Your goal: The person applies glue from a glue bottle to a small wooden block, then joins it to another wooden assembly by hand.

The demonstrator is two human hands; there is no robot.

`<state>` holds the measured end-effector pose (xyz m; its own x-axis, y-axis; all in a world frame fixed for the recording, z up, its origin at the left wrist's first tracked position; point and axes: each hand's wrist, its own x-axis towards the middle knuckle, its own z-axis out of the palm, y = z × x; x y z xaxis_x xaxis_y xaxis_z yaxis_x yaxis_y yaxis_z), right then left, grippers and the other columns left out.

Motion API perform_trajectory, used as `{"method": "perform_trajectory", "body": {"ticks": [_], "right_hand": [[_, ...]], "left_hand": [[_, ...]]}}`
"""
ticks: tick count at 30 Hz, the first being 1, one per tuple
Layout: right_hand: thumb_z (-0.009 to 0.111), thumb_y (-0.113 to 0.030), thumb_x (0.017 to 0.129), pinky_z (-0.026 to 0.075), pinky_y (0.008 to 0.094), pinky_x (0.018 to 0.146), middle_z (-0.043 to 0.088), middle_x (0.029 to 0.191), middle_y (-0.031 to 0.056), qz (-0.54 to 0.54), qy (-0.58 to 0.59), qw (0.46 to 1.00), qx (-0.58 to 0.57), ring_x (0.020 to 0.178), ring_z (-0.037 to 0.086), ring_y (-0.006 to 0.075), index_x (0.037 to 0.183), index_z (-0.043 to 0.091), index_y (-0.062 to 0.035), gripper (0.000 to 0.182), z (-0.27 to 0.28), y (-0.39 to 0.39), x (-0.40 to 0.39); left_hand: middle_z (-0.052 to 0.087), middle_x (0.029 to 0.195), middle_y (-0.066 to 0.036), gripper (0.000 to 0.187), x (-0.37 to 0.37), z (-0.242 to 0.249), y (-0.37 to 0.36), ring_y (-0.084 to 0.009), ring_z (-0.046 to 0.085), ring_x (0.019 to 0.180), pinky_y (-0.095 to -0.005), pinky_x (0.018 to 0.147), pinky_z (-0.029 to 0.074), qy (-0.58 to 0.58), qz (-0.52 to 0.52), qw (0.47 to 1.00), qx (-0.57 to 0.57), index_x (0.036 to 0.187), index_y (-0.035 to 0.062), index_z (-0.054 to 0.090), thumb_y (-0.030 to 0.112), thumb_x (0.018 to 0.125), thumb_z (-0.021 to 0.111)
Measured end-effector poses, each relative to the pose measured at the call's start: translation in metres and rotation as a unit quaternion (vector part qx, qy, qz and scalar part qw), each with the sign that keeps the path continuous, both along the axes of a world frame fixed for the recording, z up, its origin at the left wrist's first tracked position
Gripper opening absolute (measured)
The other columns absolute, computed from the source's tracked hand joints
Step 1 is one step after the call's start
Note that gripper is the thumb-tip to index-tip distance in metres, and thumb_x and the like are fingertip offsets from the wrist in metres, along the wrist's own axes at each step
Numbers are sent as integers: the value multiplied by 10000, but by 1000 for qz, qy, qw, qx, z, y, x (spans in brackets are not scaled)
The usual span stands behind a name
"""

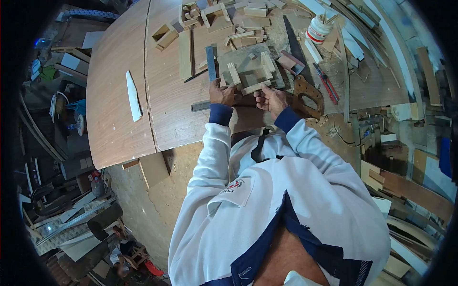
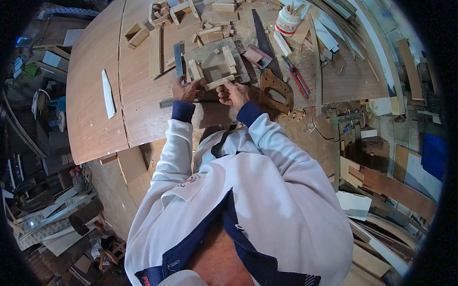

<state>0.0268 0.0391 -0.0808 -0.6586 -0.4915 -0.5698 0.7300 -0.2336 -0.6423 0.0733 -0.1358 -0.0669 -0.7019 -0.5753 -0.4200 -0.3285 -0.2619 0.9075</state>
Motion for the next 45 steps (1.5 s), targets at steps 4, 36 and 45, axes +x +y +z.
{"method": "perform_trajectory", "body": {"ticks": [4, 36, 45], "right_hand": [[598, -282, 902, 533, 241, 536, 658, 804, 40, -9, 0, 1000, 11, 615, 607, 87, 926, 554, -94, 195, 2, -2, 2], [603, -307, 898, 379, 171, 430, 588, 706, -6, -19, 47, 995, 81, 514, 471, 30, 847, 539, -108, 215, 7, -12, 2], [590, -313, 906, 408, 179, 398, 621, 700, 28, -29, 44, 996, 72, 467, 490, 41, 828, 532, -93, 241, 4, -12, 2]], "left_hand": [[646, 833, -198, 709, -2, -11, -4, -242, 642, 540, -335, 438, 506, 21, -2, 1000, -17, 1294, -55, 261, 38, 749, 705], [649, 872, -206, 553, 16, -19, -13, -249, 669, 660, -310, 592, 557, 67, -57, 996, -11, 1191, -118, 353, 30, 770, 679], [633, 836, -155, 429, 39, 10, 10, -257, 641, 660, -347, 602, 508, 31, -79, 924, -373, 1108, -27, 468, 83, 750, 678]]}}
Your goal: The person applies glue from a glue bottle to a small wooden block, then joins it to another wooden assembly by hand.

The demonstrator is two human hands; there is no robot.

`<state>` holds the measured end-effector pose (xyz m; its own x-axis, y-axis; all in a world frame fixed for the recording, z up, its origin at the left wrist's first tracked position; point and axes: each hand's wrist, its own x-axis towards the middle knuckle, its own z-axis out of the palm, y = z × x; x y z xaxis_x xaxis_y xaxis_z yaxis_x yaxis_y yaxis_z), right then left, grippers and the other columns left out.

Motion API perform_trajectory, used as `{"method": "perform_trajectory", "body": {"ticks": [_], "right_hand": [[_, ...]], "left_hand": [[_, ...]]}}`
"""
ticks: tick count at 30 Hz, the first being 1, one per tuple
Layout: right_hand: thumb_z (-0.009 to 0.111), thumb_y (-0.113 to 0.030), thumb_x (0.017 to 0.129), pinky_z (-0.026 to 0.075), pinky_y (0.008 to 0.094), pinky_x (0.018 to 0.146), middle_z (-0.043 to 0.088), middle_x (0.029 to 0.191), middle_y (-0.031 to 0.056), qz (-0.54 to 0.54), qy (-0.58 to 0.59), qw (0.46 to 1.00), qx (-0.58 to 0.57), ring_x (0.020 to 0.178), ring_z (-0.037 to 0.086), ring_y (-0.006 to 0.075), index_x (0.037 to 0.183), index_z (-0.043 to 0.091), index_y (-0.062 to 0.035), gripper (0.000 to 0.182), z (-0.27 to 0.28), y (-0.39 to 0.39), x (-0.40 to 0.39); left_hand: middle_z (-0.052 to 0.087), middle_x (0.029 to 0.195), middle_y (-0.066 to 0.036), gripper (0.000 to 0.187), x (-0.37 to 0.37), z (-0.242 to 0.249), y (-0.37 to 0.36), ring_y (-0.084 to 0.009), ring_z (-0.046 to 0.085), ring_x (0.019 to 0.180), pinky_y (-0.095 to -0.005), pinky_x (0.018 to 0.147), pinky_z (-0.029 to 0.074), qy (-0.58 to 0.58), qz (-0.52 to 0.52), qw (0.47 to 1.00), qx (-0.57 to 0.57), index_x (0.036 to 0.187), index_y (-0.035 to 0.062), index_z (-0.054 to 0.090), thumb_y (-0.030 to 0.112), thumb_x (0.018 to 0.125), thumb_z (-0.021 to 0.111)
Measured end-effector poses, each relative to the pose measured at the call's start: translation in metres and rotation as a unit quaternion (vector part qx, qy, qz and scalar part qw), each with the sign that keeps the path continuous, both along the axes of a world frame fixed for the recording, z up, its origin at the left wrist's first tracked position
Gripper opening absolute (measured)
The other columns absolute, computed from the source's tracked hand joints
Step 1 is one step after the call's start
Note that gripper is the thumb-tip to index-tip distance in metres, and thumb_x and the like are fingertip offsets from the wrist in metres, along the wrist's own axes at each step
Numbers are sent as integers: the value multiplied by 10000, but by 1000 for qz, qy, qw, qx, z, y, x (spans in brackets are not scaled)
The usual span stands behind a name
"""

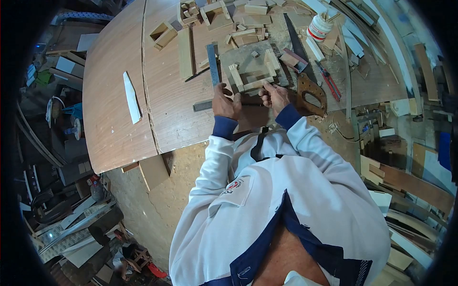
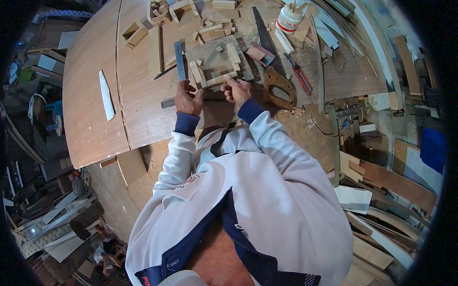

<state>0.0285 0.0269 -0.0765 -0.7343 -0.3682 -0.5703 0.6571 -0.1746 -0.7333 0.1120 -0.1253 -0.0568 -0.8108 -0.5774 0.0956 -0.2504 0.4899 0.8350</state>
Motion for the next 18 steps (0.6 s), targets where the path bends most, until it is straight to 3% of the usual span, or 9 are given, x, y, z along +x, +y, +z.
{"method": "perform_trajectory", "body": {"ticks": [2, 3, 7, 9, 12, 18], "right_hand": [[591, -312, 905, 410, 178, 397, 623, 700, 27, -3, -3, 1000, 4, 468, 494, 39, 828, 533, -94, 238, 0, 0, 1], [593, -310, 904, 413, 176, 397, 625, 701, 27, -5, -5, 1000, 8, 469, 497, 37, 829, 534, -95, 235, 1, -1, 1], [611, -287, 898, 403, 160, 436, 606, 703, -6, 1, -17, 1000, 2, 517, 499, 22, 850, 543, -129, 179, 2, 1, 0], [605, -284, 902, 410, 163, 441, 606, 705, -7, 10, -11, 1000, 10, 514, 493, 22, 861, 545, -130, 170, 2, 1, 0], [596, -284, 907, 406, 168, 440, 605, 709, -9, 11, -12, 1000, 10, 513, 488, 25, 869, 551, -125, 170, 3, 2, 0], [591, -307, 907, 379, 173, 430, 594, 705, -13, 16, -6, 1000, 9, 508, 478, 30, 875, 560, -116, 196, 5, 2, 0]], "left_hand": [[621, 734, -156, 400, 5, 19, 10, -313, 634, 648, -383, 584, 501, -44, -43, 994, -87, 1108, 22, 483, 136, 771, 665], [624, 682, -156, 380, 4, 13, 11, -342, 632, 642, -416, 565, 495, -59, -62, 990, -114, 1116, 74, 493, 234, 807, 645], [640, 725, -157, 398, -3, -7, 12, -360, 630, 651, -430, 565, 491, -128, -121, 966, -188, 1134, 51, 486, 286, 836, 605], [648, 713, -175, 359, -7, -17, 11, -371, 635, 645, -466, 557, 493, -108, -129, 962, -214, 1098, 96, 515, 377, 876, 544], [642, 700, -184, 417, -11, -26, 8, -370, 629, 622, -460, 550, 490, -99, -144, 953, -246, 1205, 84, 502, 327, 869, 546], [643, 679, -171, 339, -11, -11, 7, -351, 634, 617, -450, 554, 494, -128, -127, 951, -252, 1176, 174, 577, 330, 876, 540]]}}
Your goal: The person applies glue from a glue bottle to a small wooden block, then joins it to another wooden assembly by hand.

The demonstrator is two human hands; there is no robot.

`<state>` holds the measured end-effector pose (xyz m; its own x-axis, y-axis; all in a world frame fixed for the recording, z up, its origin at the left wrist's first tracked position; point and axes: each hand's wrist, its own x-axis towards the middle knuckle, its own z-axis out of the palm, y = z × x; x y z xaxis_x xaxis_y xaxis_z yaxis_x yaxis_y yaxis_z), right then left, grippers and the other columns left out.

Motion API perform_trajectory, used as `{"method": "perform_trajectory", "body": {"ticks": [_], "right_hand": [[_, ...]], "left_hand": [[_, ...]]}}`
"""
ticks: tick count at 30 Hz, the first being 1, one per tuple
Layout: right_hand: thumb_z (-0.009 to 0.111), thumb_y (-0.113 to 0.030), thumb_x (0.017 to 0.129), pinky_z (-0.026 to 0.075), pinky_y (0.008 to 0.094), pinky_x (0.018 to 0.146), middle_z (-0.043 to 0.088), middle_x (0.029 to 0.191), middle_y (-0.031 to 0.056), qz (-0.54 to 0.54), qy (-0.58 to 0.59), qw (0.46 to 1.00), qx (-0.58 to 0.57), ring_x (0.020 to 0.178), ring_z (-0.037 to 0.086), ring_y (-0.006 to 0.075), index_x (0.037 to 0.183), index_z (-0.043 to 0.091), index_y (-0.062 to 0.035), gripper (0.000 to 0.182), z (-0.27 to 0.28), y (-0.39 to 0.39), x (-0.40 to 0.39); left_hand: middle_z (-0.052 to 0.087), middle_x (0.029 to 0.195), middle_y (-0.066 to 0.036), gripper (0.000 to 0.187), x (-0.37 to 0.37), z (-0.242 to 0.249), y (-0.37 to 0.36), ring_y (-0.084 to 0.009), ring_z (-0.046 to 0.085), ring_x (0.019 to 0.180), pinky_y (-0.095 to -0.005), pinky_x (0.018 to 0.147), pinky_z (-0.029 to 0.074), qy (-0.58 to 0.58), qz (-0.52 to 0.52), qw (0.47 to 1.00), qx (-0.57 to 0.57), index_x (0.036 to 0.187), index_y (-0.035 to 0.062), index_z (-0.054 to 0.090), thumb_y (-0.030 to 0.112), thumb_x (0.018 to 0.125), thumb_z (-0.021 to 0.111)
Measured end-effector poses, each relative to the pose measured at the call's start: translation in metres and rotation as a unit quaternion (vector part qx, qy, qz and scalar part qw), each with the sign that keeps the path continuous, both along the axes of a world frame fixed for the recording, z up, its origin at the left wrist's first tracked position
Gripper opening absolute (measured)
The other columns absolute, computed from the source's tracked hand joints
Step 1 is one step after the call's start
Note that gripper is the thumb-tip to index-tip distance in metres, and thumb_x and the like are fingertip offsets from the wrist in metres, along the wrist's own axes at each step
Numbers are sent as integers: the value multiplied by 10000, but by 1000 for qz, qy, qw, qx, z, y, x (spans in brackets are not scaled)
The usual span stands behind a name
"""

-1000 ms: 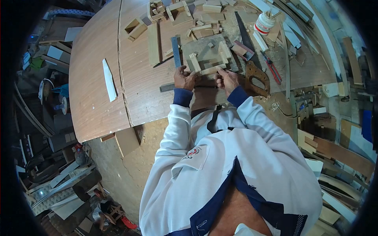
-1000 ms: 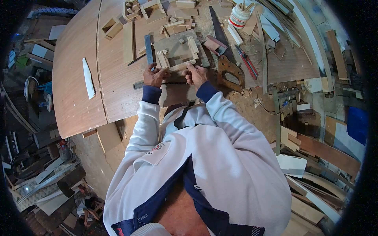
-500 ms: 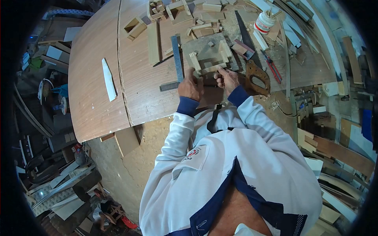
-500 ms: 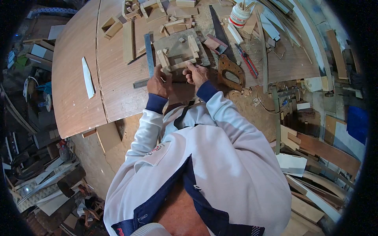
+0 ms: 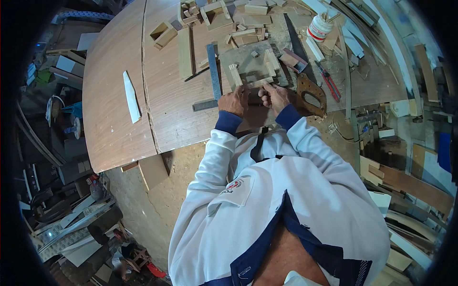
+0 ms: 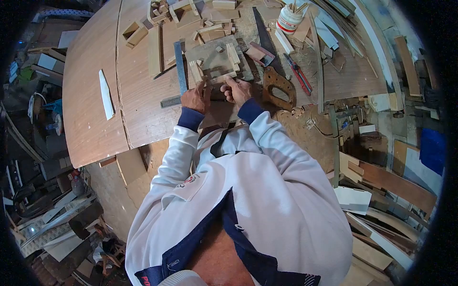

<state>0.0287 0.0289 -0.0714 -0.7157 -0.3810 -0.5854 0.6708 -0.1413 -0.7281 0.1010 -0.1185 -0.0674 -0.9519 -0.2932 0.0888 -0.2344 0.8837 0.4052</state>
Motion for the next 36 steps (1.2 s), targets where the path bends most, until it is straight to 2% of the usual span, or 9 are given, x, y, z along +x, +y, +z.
{"method": "perform_trajectory", "body": {"ticks": [4, 7, 10, 12, 13, 15, 18, 28, 36], "right_hand": [[592, -315, 905, 374, 173, 427, 589, 704, -16, 4, 11, 1000, -4, 502, 472, 29, 882, 561, -114, 204, -1, 1, 0], [597, -321, 900, 372, 179, 426, 592, 696, -17, 11, 11, 1000, -8, 503, 474, 29, 858, 569, -116, 212, 2, 2, -1], [604, -344, 888, 420, 207, 436, 615, 698, 20, 36, 8, 999, 38, 495, 498, 52, 777, 566, -80, 289, 4, 6, -6], [616, -304, 862, 457, 289, 513, 616, 688, 52, 88, 123, 968, 198, 526, 537, 131, 784, 591, -54, 263, -15, 13, -18], [616, -304, 862, 457, 289, 513, 616, 688, 52, 89, 122, 968, 199, 526, 537, 131, 784, 591, -54, 263, -29, 19, -25], [608, -243, 830, 476, 347, 616, 626, 733, 106, 41, 401, 838, 369, 611, 580, 223, 857, 613, -33, 212, -41, 27, -38], [592, -203, 818, 488, 369, 668, 633, 806, 138, -47, 472, 824, 310, 712, 608, 266, 920, 619, -35, 198, -24, 29, -47], [595, -183, 830, 495, 343, 716, 643, 860, 120, 1, 446, 839, 313, 762, 621, 237, 944, 610, -31, 191, -17, 30, -51], [607, -156, 827, 494, 313, 695, 638, 885, 104, -2, 450, 848, 280, 757, 617, 196, 942, 596, -28, 172, -22, 34, -41]], "left_hand": [[645, 681, -163, 286, 1, -3, -2, -343, 635, 614, -441, 554, 496, 3, 7, 1000, 3, 1108, 182, 621, 328, 870, 552], [651, 706, -154, 264, 1, -8, -3, -340, 635, 620, -431, 553, 498, 61, -3, 998, 20, 1078, 184, 632, 321, 863, 564], [654, 723, -143, 249, -1, -11, -2, -333, 636, 626, -427, 560, 500, 80, -3, 996, 30, 1066, 180, 633, 302, 859, 566], [652, 723, -143, 229, -1, -12, -3, -329, 637, 636, -423, 563, 498, 91, -5, 995, 33, 1053, 180, 633, 283, 864, 557], [652, 723, -143, 229, 0, -10, -2, -329, 637, 636, -423, 563, 498, 89, -4, 995, 34, 1053, 180, 633, 283, 864, 557], [649, 718, -140, 209, -1, -4, 0, -327, 637, 636, -420, 560, 495, 82, -5, 996, 40, 1039, 182, 634, 266, 867, 549], [647, 709, -133, 200, -1, -9, -1, -328, 635, 633, -416, 555, 493, 81, -3, 996, 27, 1029, 184, 634, 262, 868, 546], [653, 726, -137, 205, 2, -7, 2, -344, 628, 614, -424, 552, 502, 93, 16, 995, 29, 1018, 179, 654, 265, 864, 548], [625, 612, -122, 187, 5, -29, 3, -331, 614, 525, -427, 472, 486, 144, 34, 989, -1, 1012, 221, 651, 269, 839, 596]]}}
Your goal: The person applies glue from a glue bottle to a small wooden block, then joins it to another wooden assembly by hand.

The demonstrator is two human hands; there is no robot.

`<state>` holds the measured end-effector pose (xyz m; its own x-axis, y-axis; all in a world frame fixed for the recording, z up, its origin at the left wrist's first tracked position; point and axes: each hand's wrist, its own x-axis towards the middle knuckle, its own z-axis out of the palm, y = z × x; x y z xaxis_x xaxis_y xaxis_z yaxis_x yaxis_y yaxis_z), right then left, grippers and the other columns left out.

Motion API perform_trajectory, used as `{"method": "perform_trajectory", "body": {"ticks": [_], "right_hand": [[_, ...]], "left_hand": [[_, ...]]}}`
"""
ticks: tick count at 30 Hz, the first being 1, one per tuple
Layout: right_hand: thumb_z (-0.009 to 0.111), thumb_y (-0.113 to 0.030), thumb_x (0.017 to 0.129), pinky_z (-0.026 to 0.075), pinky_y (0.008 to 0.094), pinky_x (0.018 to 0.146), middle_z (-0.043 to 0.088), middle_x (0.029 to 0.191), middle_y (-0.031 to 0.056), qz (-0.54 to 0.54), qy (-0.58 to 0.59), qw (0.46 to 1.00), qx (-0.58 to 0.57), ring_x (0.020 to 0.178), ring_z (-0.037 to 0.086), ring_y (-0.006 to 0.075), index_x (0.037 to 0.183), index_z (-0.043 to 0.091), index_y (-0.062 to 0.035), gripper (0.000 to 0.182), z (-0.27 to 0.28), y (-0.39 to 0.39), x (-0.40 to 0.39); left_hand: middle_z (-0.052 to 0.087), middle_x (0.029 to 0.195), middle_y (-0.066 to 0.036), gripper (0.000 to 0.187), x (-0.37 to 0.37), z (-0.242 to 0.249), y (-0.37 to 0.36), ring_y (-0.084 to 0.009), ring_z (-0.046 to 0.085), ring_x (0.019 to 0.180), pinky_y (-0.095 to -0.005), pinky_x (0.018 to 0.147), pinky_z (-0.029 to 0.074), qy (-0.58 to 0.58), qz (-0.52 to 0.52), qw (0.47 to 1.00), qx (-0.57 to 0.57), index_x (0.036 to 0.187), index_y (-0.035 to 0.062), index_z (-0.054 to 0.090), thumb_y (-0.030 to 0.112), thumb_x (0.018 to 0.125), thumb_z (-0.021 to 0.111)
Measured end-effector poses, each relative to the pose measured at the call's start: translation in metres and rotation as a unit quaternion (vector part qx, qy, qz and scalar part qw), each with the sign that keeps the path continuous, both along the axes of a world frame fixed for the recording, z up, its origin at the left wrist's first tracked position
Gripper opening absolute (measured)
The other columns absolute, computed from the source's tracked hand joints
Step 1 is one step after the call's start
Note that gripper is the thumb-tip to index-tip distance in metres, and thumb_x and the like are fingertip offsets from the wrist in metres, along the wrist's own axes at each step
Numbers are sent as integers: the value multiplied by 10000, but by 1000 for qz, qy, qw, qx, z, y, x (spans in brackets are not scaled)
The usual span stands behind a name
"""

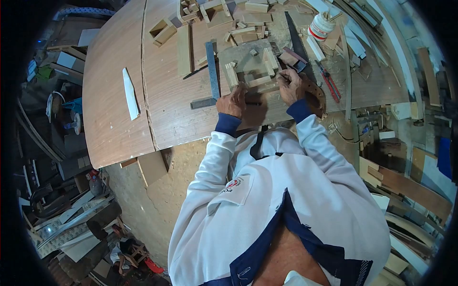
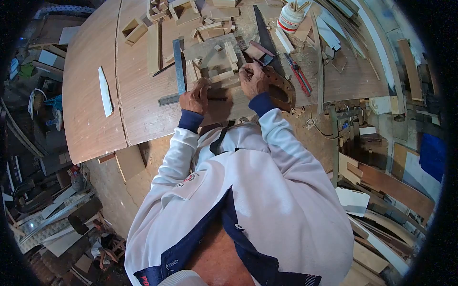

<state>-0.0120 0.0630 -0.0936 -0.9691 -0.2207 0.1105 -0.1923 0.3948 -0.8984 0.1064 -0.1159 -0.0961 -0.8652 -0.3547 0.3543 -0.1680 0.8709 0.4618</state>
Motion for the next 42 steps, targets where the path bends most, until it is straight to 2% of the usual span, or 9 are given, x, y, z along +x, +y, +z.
{"method": "perform_trajectory", "body": {"ticks": [13, 15, 22, 27, 30, 34, 36, 37, 42], "right_hand": [[597, -158, 848, 490, 320, 731, 634, 906, 133, 17, 38, 999, 22, 801, 621, 224, 1008, 577, 1, 227, 9, 2, -7], [597, -168, 850, 492, 319, 717, 633, 916, 133, 18, -11, 1000, -17, 792, 621, 209, 991, 581, 8, 226, 14, 4, 0], [595, -213, 876, 490, 286, 626, 637, 769, 76, 86, -109, 988, -72, 667, 607, 161, 921, 605, 7, 225, 23, 23, 22], [632, -180, 864, 439, 209, 480, 602, 680, 14, 66, -284, 927, -235, 552, 549, 61, 920, 624, -19, 170, 28, 25, 34], [640, -150, 853, 429, 205, 457, 602, 676, 13, 33, -290, 925, -244, 541, 544, 63, 931, 629, -24, 149, 27, 39, 29], [638, -163, 858, 435, 208, 461, 607, 680, 17, 7, -263, 941, -213, 541, 545, 62, 944, 631, -24, 163, 39, 54, 21], [635, -177, 862, 441, 207, 465, 609, 681, 19, -20, -258, 946, -193, 546, 552, 62, 953, 634, -34, 170, 41, 57, 19], [635, -177, 862, 441, 207, 465, 609, 681, 19, -18, -256, 947, -195, 546, 552, 62, 953, 634, -34, 170, 38, 58, 17], [638, -205, 867, 449, 210, 465, 612, 688, 19, -4, -216, 957, -191, 552, 563, 66, 960, 637, -53, 178, 34, 65, 19]], "left_hand": [[608, 593, -116, 160, 5, 19, 11, -319, 597, 497, -407, 441, 464, 23, 4, 999, 21, 969, 194, 651, 192, 811, 625], [641, 704, -139, 136, 9, 30, 16, -328, 629, 588, -390, 510, 494, 3, -17, 998, 52, 961, 131, 646, 134, 844, 577], [632, 679, -148, 180, 21, 36, 35, -299, 635, 570, -348, 492, 472, 61, -79, 990, 95, 1007, 103, 644, 80, 836, 592], [558, 553, -115, 347, 23, 33, 46, -163, 526, 429, -275, 455, 411, 41, -88, 987, 130, 1145, 105, 606, 58, 803, 650], [530, 490, -104, 367, 35, 100, 48, -255, 529, 394, -338, 430, 417, -90, -24, 981, 168, 1157, 99, 581, 145, 801, 656], [428, 457, -39, 328, 18, 149, 20, -88, 385, 413, -256, 420, 313, -16, 36, 987, 155, 1098, 17, 593, 149, 812, 686], [491, 496, -71, 285, -4, 145, -5, -141, 445, 422, -278, 434, 349, 59, -19, 997, 44, 1046, 10, 597, 156, 815, 677], [590, 608, -121, 309, -14, 141, -13, -215, 562, 515, -309, 500, 433, 18, 19, 997, 70, 1044, 3, 604, 185, 806, 676], [640, 867, -200, 430, -54, 126, -22, -338, 620, 837, -383, 741, 481, -89, 81, 987, 104, 1016, 15, 627, 352, 761, 708]]}}
